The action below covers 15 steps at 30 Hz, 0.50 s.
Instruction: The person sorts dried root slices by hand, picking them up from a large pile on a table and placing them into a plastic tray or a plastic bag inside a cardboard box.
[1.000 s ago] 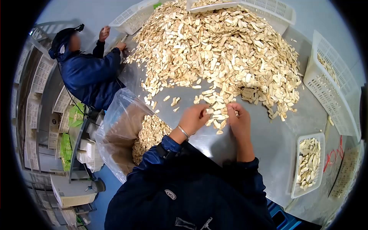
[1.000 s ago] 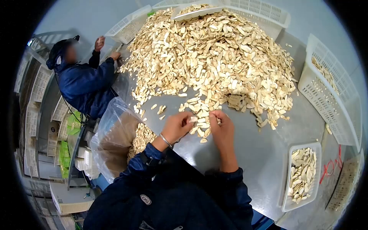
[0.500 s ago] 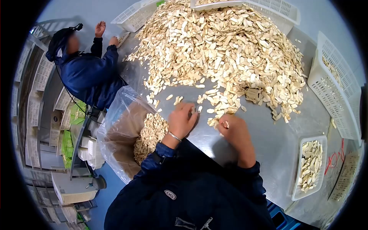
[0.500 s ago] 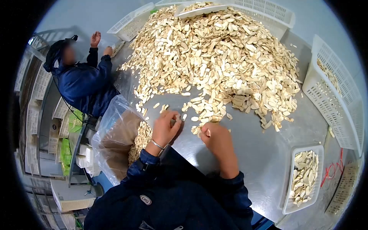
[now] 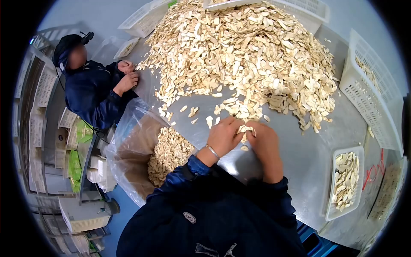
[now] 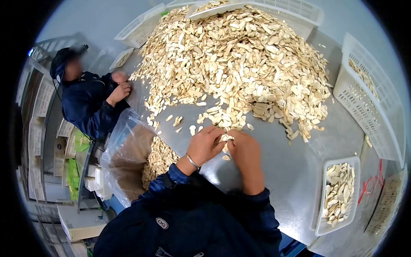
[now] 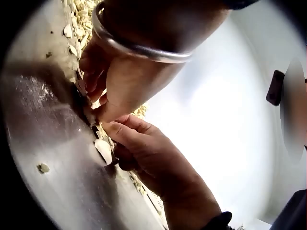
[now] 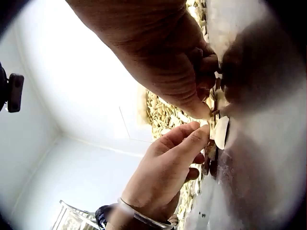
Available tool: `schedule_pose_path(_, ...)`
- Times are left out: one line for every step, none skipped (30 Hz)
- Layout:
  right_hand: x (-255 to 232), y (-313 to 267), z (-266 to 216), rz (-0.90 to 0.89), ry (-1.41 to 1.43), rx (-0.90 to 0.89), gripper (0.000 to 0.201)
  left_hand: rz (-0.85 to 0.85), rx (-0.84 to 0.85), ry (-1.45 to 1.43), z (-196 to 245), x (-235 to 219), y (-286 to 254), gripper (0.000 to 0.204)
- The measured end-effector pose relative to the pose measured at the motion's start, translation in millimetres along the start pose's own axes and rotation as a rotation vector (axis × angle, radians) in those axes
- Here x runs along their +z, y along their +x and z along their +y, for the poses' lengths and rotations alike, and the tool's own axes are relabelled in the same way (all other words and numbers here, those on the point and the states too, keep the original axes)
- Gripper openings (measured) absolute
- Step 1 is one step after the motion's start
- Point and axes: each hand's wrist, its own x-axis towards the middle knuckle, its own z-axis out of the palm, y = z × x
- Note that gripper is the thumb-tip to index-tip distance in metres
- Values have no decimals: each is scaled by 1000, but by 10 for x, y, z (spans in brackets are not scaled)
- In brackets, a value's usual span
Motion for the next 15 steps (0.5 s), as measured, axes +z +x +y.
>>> schedule_pose_path(8, -8, -13, -2, 12, 2, 22, -10, -18, -34, -8, 1, -7, 29)
schedule_pose_path(11, -8, -33, -4, 24, 4, 20, -19, -37, -68, -14, -5, -8, 28)
schedule_pose_path(13, -5, -43, -6, 35, 3, 19, -37, -57, -113, -9, -23, -8, 25)
schedule_pose_path(23, -2, -41, -21, 36, 17, 18, -55, -77, -159, 2, -49, -9, 22)
schedule_pose_path(36, -1, -37, -38, 36, 31, 18, -72, -99, -205, 8, -66, -13, 20)
schedule_pose_path(42, 0, -42, -55, 36, 44, 17, -62, -92, -216, 1, -64, -19, 17)
schedule_pose_path(41, 1, -51, -46, 32, 41, 17, -52, -86, -226, -15, -52, -25, 14)
schedule_pose_path(34, 1, -64, -38, 27, 37, 16, -41, -80, -238, -33, -39, -32, 11)
schedule_pose_path(25, 2, -80, -30, 22, 33, 16, -17, -74, -261, -54, -28, -41, 9)
schedule_pose_path(19, 3, -90, -32, 30, 40, 16, 8, -68, -285, -79, -16, -49, 7)
schedule_pose_path(12, 7, -102, -33, 38, 46, 17, 35, -62, -308, -103, -11, -55, 6)
schedule_pose_path(10, 17, -113, -36, 44, 51, 17, 74, -63, -285, -127, -15, -53, 5)
schedule_pose_path(25, 15, -95, -26, 39, 33, 18, 114, -65, -261, -152, -21, -48, 5)
schedule_pose_path(52, 4, -54, -17, 35, 16, 19, 152, -68, -237, -171, -34, -47, 5)
schedule_pose_path(60, 2, -54, -9, 31, -1, 19, 156, -116, -249, -168, -65, -51, 5)
